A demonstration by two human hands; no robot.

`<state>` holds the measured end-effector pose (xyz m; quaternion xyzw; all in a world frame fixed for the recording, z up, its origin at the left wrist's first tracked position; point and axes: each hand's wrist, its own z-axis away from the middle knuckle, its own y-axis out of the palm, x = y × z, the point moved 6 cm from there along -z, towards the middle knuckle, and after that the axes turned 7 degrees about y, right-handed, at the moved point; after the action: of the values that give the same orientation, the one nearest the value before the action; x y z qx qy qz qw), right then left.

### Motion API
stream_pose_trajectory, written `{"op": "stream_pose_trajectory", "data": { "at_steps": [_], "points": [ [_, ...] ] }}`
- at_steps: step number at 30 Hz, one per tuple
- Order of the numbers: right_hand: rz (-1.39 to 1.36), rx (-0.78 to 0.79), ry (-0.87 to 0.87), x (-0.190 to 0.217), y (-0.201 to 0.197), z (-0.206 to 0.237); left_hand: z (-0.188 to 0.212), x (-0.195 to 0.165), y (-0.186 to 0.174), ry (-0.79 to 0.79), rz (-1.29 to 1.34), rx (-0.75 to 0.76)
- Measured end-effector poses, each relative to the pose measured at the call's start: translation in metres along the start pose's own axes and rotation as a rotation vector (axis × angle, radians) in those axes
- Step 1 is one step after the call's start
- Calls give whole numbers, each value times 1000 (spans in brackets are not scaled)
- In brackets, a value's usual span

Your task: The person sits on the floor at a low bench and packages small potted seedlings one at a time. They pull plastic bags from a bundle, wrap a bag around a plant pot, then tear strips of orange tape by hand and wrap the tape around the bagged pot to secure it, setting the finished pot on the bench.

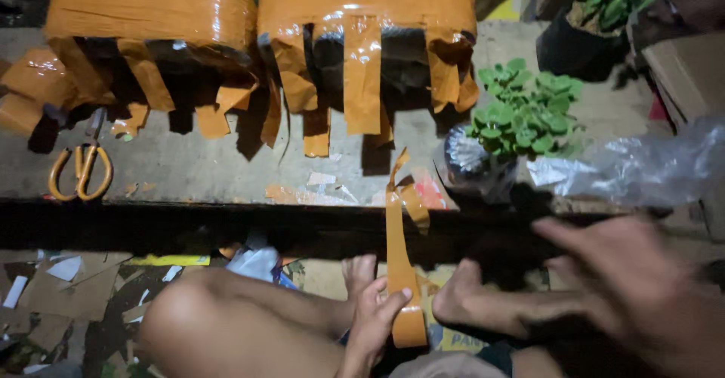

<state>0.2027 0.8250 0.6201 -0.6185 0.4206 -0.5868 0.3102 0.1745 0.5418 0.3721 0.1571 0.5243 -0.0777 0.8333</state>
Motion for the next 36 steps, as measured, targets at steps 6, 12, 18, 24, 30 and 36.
{"op": "stream_pose_trajectory", "data": {
  "at_steps": [6, 12, 18, 24, 30, 36],
  "points": [
    [-182, -18, -241, 72, 47, 6, 12, 6, 13, -194, 230, 146],
    [-58, -8, -187, 83, 87, 11, 22, 6, 14, -44, 266, 54],
    [-2, -116, -252, 86, 87, 17, 18, 10, 11, -65, 283, 44],
    [135, 61, -319, 95, 120, 7, 22, 12, 11, -220, 279, 0],
    [106, -23, -67, 24, 114, 15, 15, 20, 5, -164, 220, 87],
    [95, -653, 466, -70, 11, 55, 11, 34, 0, -178, 242, 91]
  ]
}}
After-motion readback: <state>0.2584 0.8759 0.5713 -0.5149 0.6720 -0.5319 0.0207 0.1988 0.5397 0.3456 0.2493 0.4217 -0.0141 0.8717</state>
